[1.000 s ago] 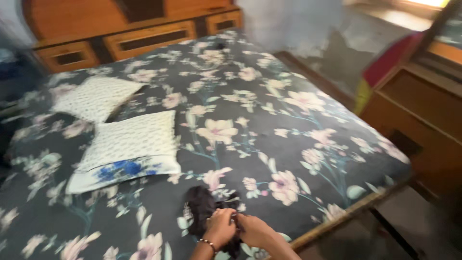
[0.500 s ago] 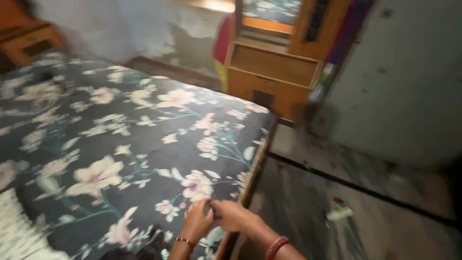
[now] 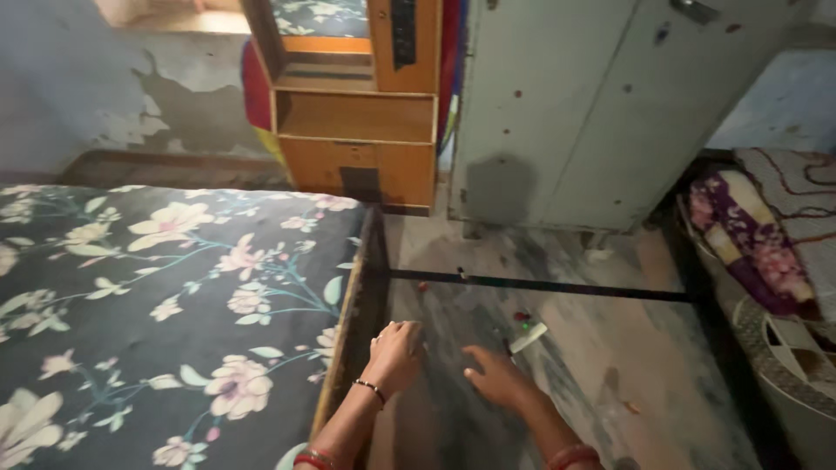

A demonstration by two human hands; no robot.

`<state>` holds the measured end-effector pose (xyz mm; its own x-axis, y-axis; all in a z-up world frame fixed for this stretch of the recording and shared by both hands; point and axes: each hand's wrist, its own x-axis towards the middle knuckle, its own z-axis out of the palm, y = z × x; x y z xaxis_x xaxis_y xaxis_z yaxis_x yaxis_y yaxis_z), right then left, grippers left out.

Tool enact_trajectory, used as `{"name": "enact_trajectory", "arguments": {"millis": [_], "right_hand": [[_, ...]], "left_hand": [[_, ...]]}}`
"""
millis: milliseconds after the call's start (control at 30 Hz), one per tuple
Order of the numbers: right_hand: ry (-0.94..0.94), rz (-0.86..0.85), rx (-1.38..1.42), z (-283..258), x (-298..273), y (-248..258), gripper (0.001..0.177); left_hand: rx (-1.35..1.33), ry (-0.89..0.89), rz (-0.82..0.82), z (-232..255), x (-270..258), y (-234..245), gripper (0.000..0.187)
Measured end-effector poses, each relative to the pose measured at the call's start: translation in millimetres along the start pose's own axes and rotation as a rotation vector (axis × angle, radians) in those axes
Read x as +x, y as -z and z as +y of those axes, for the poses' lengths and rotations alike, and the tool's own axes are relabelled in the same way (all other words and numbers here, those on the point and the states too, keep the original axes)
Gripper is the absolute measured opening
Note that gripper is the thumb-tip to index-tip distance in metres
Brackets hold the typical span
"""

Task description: The person folds and stacks various clothes on shelves inside a closet. They then pick up a blue water bottle, a small jar, nail polish bottles, and a comb from the floor and place them on a vanity shelf.

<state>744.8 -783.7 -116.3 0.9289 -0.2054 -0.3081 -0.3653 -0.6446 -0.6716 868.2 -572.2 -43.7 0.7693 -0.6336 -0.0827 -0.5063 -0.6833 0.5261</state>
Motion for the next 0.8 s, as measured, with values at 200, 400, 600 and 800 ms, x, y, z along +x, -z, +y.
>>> {"name": "enact_trajectory", "arguments": {"millis": [200,400,600,800], "right_hand": [[-0.166,0.039,-0.012,108,-5,37,0.052],[-0.171,0.252,0.048,180,-26,77,0.053],[-0.331,0.376,0.162,215,-64,95,0.048],[-0.647,0.543,0.261,260,-136,85,0.053]], "left_hand": [[-0.019,-0.135,0.006,61,60,-67,0.040],[-0.023,-0.282,-0.147,140,94,-104,0.041],[-0.077,-0.560,-0.205,184,129,-156,0.046],[-0.131,-0.785,-0.311,215,146,-222,0.042]]}}
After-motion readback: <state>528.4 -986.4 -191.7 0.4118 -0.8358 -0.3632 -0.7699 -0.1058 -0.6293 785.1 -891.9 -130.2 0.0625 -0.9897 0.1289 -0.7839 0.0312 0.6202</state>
